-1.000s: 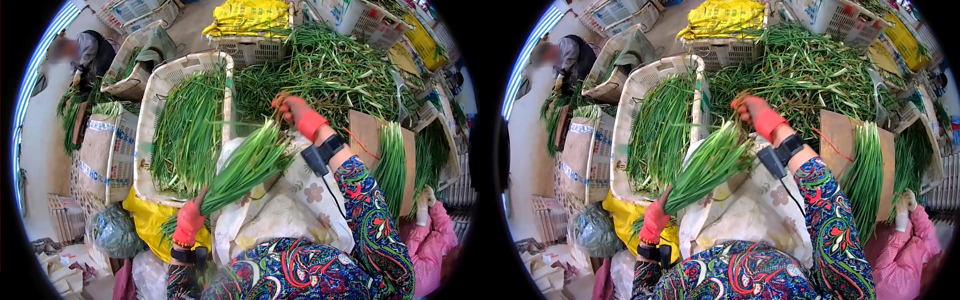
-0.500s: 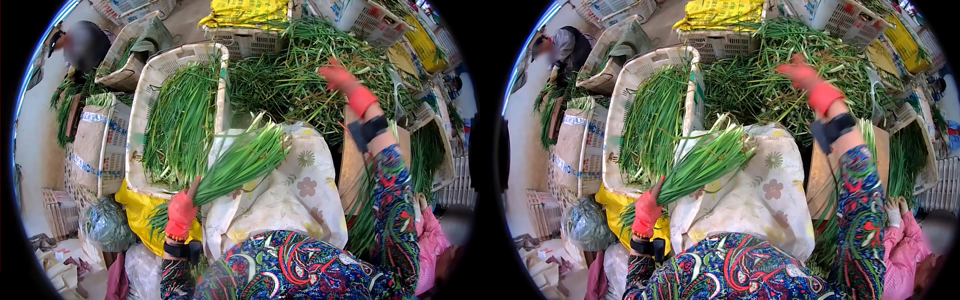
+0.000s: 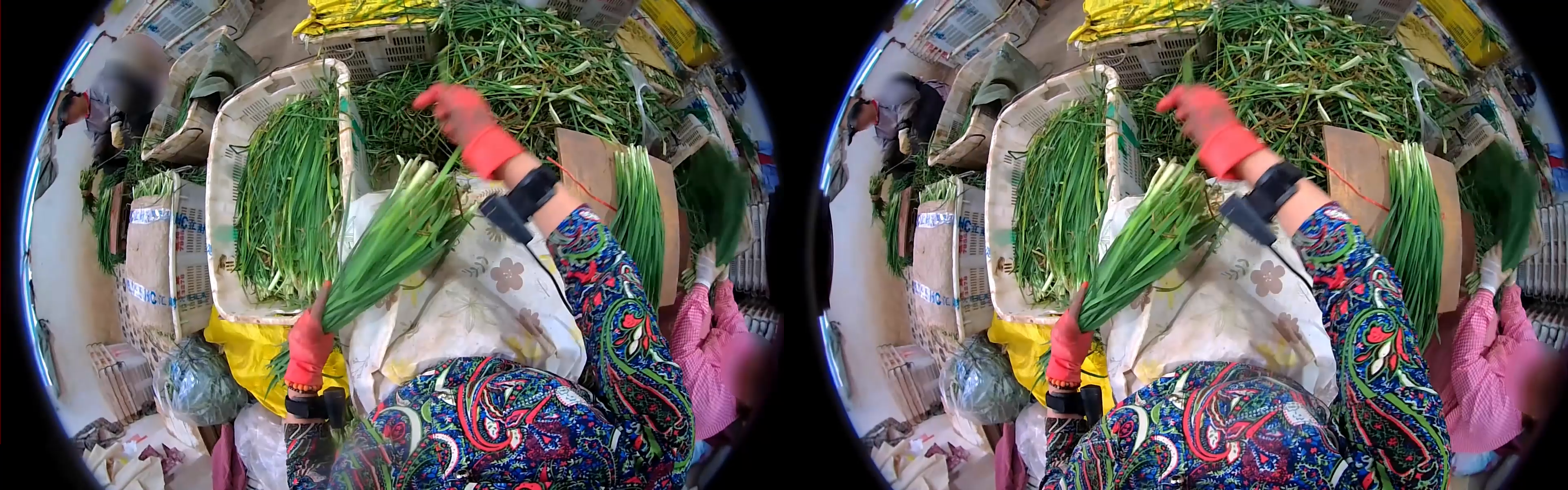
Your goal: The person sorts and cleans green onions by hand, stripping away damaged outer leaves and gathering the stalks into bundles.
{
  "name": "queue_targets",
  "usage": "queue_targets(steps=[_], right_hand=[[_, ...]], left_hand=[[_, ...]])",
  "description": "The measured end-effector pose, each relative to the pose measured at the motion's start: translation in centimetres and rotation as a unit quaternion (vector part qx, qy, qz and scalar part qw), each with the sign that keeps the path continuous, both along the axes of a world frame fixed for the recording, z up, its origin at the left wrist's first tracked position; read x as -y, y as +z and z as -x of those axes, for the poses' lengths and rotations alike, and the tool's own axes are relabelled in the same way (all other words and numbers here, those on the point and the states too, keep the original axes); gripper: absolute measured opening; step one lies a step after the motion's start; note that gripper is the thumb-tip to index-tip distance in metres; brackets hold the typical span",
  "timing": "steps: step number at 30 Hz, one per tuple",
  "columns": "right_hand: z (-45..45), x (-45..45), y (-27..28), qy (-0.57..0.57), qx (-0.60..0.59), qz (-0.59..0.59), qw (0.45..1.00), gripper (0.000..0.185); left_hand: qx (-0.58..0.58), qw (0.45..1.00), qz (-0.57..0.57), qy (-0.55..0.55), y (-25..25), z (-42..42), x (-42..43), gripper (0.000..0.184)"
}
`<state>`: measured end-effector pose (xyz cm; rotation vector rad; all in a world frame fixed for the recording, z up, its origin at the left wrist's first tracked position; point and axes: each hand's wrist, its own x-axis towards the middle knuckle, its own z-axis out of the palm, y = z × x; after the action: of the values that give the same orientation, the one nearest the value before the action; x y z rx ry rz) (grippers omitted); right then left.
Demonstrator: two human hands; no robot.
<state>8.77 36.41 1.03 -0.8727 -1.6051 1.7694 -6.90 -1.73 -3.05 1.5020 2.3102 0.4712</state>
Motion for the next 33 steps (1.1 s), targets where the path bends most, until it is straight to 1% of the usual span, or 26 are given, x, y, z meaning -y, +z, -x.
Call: queue_targets(steps=[2,4,6,7,8,9,10,11,13,14,16,18,19,20,21,22,23,24,26,27,28,29,30,31,32,33], right_hand=[[-2.9,-3.7,2.0,-0.092,-0.051,0.064,0.992,0.025],[-6.0,-7.2,2.8,-0.198,-0.122,0.093,0.968,0.023],[-7.7,-6.5,4.2,-0.173,-0.043,0.077,0.981,0.021],[-7.3,-3.8,5.5,-0.124,0.070,0.046,0.989,0.021],[-6.2,-1.7,5.6,-0.021,0.217,0.037,0.975,0.026],[-5.5,1.0,4.5,0.071,0.224,0.008,0.972,0.032],[-5.4,3.2,3.4,0.145,0.285,0.005,0.948,0.040],[-5.5,5.4,2.9,0.205,0.327,-0.072,0.920,0.049],[-4.3,8.0,0.6,0.166,0.388,-0.129,0.897,0.048],[-4.3,8.6,1.1,0.186,0.318,-0.129,0.921,0.046],[-3.6,9.3,-0.8,0.148,0.292,-0.049,0.944,0.039],[-3.5,7.6,-0.8,0.148,0.243,0.061,0.957,0.034],[-3.7,5.8,-0.1,0.135,0.230,-0.017,0.964,0.030],[-4.1,3.3,-0.3,0.106,0.174,-0.135,0.970,0.032],[-4.2,1.2,2.6,0.050,0.249,-0.169,0.952,0.022],[-4.6,-0.6,5.8,-0.029,0.332,-0.233,0.913,0.026],[-5.2,-3.6,6.0,-0.063,0.325,-0.257,0.908,0.035],[-5.9,-6.9,4.8,-0.079,0.357,-0.384,0.848,0.058],[-6.0,-8.5,2.7,-0.050,0.467,-0.422,0.775,0.083],[-5.7,-7.4,2.6,0.094,0.361,-0.273,0.887,0.098],[-4.8,-6.2,1.2,0.182,0.299,-0.132,0.928,0.105],[-3.9,-3.6,1.9,0.221,0.308,-0.003,0.925,0.110],[-3.0,-2.6,-0.6,0.231,0.309,0.001,0.923,0.111],[-2.3,-1.2,-1.8,0.246,0.305,0.113,0.913,0.110],[-1.5,0.1,-3.4,0.218,0.317,0.133,0.913,0.102],[-1.2,0.8,-4.1,0.243,0.297,0.129,0.915,0.082]], left_hand=[[0.023,1.000,0.000,0.013,-0.8,0.0,0.2,0.075],[0.049,0.998,-0.021,0.030,-1.3,-0.3,0.4,0.074],[0.043,0.998,-0.007,0.048,-1.2,-0.7,0.4,0.073],[0.036,0.998,-0.008,0.052,-1.1,-1.0,0.4,0.073],[0.028,0.998,-0.007,0.053,-0.9,-1.3,0.3,0.074],[0.006,0.998,0.003,0.056,-0.8,-1.6,0.3,0.075],[-0.015,0.998,0.013,0.057,-0.6,-1.9,0.2,0.077],[-0.038,0.997,0.024,0.058,-0.5,-2.3,0.1,0.078],[-0.045,0.996,0.045,0.061,-0.2,-2.9,0.1,0.080],[-0.050,0.995,0.056,0.065,0.0,-3.2,0.3,0.081],[-0.040,0.997,0.016,0.059,-0.5,-3.0,0.7,0.083],[-0.021,0.998,-0.013,0.057,-0.8,-2.9,1.0,0.084],[0.001,0.998,-0.004,0.055,-0.7,-2.7,1.0,0.084],[-0.014,0.999,0.009,0.050,-0.6,-2.6,0.9,0.084],[-0.028,0.998,0.020,0.045,-0.5,-2.5,0.9,0.084],[-0.043,0.998,0.032,0.041,-0.5,-2.3,0.8,0.083],[-0.074,0.996,0.042,0.034,-0.6,-2.1,0.8,0.082],[-0.087,0.995,0.037,0.024,-0.7,-1.9,0.9,0.081],[-0.116,0.993,0.022,0.000,-1.2,-1.1,0.7,0.079],[-0.139,0.990,0.023,-0.005,-1.8,-0.7,0.8,0.076],[-0.137,0.990,0.019,-0.011,-1.7,-0.6,0.6,0.075],[-0.135,0.991,0.017,-0.017,-1.4,-0.6,0.4,0.075],[-0.133,0.991,0.016,-0.022,-1.2,-0.4,0.3,0.074],[-0.144,0.989,0.023,-0.030,-1.3,-0.2,0.3,0.080],[-0.140,0.989,0.029,-0.036,-1.3,0.0,0.3,0.082],[-0.137,0.989,0.034,-0.043,-1.1,0.1,0.3,0.085]])
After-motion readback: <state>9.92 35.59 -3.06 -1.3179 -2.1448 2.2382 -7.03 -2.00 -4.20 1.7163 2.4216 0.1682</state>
